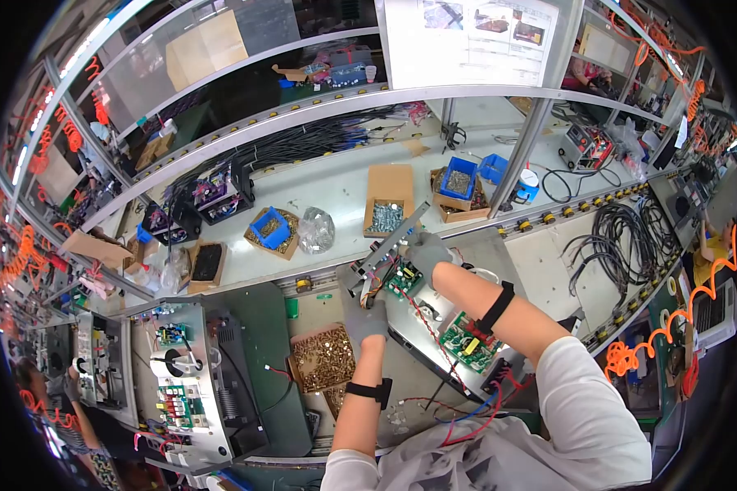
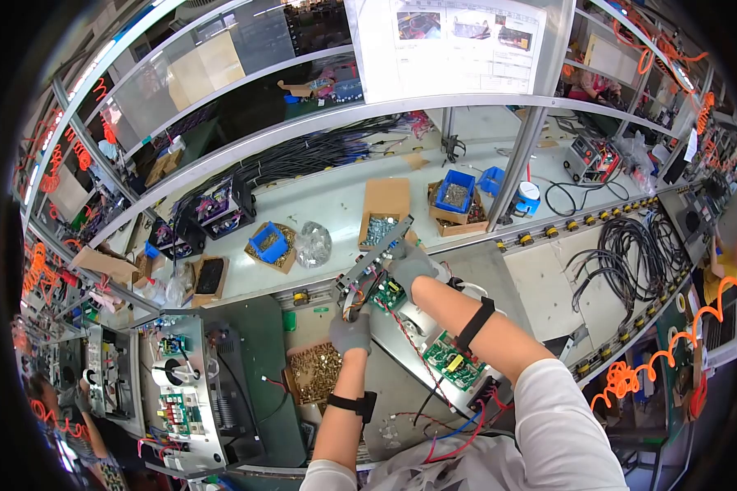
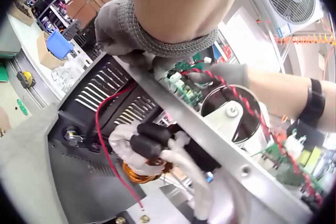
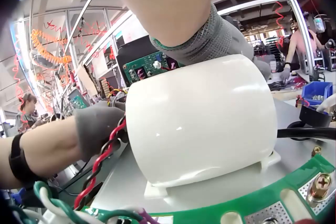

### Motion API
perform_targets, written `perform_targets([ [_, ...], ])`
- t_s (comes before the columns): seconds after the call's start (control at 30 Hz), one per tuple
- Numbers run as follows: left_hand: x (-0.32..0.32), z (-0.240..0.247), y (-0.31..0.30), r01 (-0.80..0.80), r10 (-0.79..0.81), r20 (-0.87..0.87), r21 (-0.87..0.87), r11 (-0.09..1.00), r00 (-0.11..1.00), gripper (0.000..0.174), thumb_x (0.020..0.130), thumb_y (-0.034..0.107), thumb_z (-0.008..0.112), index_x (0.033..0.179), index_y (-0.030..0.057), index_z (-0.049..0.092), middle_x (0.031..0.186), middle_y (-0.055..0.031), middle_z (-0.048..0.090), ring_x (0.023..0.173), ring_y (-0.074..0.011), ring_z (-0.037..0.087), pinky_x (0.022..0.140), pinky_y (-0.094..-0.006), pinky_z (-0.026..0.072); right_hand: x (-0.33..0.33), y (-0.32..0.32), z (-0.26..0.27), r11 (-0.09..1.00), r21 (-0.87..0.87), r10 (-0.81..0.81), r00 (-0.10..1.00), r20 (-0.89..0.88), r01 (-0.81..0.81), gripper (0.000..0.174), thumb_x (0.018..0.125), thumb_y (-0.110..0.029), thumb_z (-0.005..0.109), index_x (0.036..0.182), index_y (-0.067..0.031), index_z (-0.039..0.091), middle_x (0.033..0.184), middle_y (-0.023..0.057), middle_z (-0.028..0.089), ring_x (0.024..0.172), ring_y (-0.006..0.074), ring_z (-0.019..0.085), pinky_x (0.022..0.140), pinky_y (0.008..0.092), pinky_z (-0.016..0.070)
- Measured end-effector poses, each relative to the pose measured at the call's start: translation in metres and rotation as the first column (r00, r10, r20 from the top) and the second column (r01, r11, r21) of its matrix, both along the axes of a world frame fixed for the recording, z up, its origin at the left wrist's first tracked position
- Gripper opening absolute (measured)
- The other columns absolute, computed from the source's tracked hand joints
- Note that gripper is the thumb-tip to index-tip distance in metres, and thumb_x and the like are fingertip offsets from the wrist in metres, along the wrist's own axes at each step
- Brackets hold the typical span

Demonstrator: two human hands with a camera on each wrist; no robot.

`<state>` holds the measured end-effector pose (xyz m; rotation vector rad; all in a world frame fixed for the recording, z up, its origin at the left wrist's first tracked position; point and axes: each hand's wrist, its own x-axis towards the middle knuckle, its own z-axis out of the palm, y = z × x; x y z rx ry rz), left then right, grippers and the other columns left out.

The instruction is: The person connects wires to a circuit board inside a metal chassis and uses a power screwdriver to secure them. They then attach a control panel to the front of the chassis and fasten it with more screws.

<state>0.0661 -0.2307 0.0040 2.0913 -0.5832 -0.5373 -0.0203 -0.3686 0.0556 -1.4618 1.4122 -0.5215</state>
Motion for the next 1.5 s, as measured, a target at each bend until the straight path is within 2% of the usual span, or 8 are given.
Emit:
perform_targets([
  [0.23,-0.002,-0.049,-0.038,-0.335,0.343,0.007,-0.202,0.92,0.939,0.036,0.069,0.031,0.067,0.095,0.006,0.067,0.089,-0.0173,0.067,0.084,-0.0323,0.064,0.072,-0.0402,0.0479,0.008,-0.003,-0.026,0.991,-0.129,-0.05,0.986,-0.161,0.029,0.033,0.065,-0.02,0.074,0.095,-0.0113,0.061,0.095,0.0059,0.064,0.097,0.026,0.058,0.085,0.0379,0.0393],
  [0.43,-0.007,-0.025,-0.045,-0.26,0.258,-0.034,-0.065,0.963,0.965,0.034,0.076,0.032,0.062,0.097,0.0054,0.066,0.091,-0.0156,0.067,0.085,-0.0317,0.064,0.073,-0.0381,0.0476,0.007,-0.014,-0.029,0.98,-0.157,0.083,0.966,-0.246,-0.124,0.04,0.063,-0.025,0.075,0.098,-0.0143,0.06,0.102,0.0066,0.061,0.113,0.0253,0.049,0.095,0.04,0.0318],
  [0.6,-0.002,-0.038,-0.056,-0.239,0.238,-0.029,-0.177,0.955,0.971,0.043,0.078,0.038,0.063,0.101,0.0019,0.065,0.096,-0.0152,0.067,0.089,-0.0292,0.064,0.075,-0.0371,0.0478,0.003,-0.014,-0.016,0.928,-0.284,0.132,0.925,-0.356,-0.242,0.052,0.062,-0.022,0.078,0.106,-0.0063,0.054,0.096,0.0075,0.066,0.094,0.0267,0.06,0.084,0.0349,0.0454],
  [0.67,-0.009,0.017,-0.053,-0.067,0.084,-0.204,0.088,0.994,0.975,0.065,0.079,0.034,0.064,0.132,0.0024,0.04,0.126,-0.015,0.053,0.115,-0.0255,0.052,0.096,-0.0329,0.0387,0.003,-0.024,-0.019,0.934,-0.204,0.208,0.911,-0.356,-0.293,0.054,0.062,-0.022,0.078,0.107,-0.0055,0.054,0.095,0.0078,0.066,0.094,0.0263,0.06,0.083,0.0347,0.0456],
  [0.87,-0.006,-0.041,-0.076,-0.19,0.209,0.05,-0.245,0.951,0.977,0.056,0.076,0.021,0.069,0.124,0.0004,0.049,0.115,-0.0113,0.062,0.104,-0.0229,0.059,0.092,-0.0311,0.0405,-0.001,-0.028,-0.015,0.889,-0.115,0.392,0.865,-0.313,-0.444,0.048,0.059,-0.025,0.08,0.103,-0.0109,0.063,0.095,0.0094,0.067,0.095,0.0241,0.061,0.083,0.0325,0.0461],
  [0.97,-0.01,-0.031,-0.072,-0.242,0.21,-0.132,-0.318,0.917,0.969,0.07,0.074,0.025,0.072,0.127,-0.0057,0.039,0.121,-0.0167,0.054,0.111,-0.0248,0.053,0.096,-0.0322,0.0388,0.0,-0.025,-0.016,0.875,-0.121,0.404,0.845,-0.35,-0.468,0.037,0.061,-0.027,0.078,0.096,-0.0163,0.07,0.096,0.0084,0.067,0.096,0.0235,0.059,0.085,0.0315,0.0447],
  [1.2,-0.018,-0.01,-0.075,-0.352,0.313,-0.172,-0.291,0.89,0.934,0.06,0.071,0.021,0.073,0.119,-0.0056,0.047,0.105,-0.0135,0.061,0.099,-0.0229,0.059,0.089,-0.0326,0.0433,0.008,-0.007,-0.022,0.814,-0.283,0.229,0.727,-0.647,-0.508,0.019,0.069,-0.034,0.068,0.085,-0.0253,0.074,0.097,0.0025,0.063,0.115,0.0237,0.044,0.096,0.0426,0.0281],
  [1.5,-0.017,0.009,-0.066,-0.265,0.242,-0.124,-0.226,0.937,0.962,0.059,0.072,0.025,0.07,0.121,-0.0009,0.051,0.11,-0.0129,0.063,0.1,-0.0244,0.061,0.088,-0.0329,0.0444,0.005,-0.005,0.008,0.769,-0.155,0.349,0.61,-0.711,-0.62,0.025,0.072,-0.038,0.068,0.089,-0.0206,0.073,0.101,0.0062,0.065,0.116,0.0236,0.045,0.095,0.0411,0.029],
])
